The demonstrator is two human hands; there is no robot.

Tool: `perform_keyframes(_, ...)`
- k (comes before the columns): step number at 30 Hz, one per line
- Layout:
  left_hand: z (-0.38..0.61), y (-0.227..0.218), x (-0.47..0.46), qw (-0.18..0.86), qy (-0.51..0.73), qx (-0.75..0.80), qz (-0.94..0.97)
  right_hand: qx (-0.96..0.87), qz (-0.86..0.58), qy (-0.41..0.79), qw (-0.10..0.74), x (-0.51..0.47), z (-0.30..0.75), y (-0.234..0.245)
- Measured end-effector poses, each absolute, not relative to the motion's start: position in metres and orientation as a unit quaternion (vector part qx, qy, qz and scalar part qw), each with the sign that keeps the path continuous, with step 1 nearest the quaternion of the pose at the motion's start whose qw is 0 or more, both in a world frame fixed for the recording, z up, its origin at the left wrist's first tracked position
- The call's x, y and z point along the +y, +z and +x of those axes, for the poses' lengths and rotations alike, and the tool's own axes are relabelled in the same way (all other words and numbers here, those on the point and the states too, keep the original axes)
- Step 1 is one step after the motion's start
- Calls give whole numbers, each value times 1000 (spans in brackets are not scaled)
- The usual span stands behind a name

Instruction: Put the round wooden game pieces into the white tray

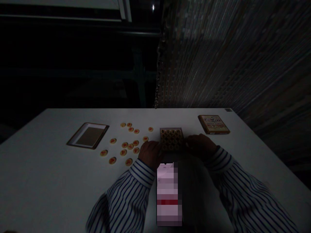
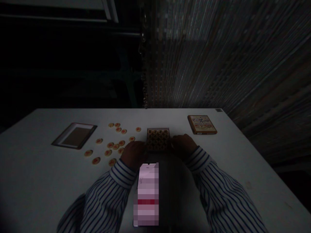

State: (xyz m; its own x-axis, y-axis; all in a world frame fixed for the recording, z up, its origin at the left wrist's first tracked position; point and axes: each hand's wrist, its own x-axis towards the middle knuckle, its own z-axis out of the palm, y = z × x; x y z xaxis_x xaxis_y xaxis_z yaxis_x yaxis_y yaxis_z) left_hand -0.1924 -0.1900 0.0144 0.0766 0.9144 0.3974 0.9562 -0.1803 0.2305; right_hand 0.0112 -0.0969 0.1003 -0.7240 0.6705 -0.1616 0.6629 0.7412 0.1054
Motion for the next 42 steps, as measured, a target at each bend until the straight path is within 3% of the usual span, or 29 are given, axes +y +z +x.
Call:
perform_keyframes(17,-195,18,-191,30,-213,-638,-739,931,344,33,114,-93,10,97)
perform_keyframes(20,-196,19,-192,21,-205,-634,-746,936,347,-2,65,-96,16,95)
perform_keyframes(25,-192,22,-193,23,-203,-654,-729,910,380,-115,-119,-102,37,74)
perform_keyframes(32,-187,26,-195,23,-209,-663,-719,902,354,-214,-126,-114,28,67)
perform_keyframes(42,-183,28,-194,16,-205,-671,-712,890,369,-226,-145,-116,21,65)
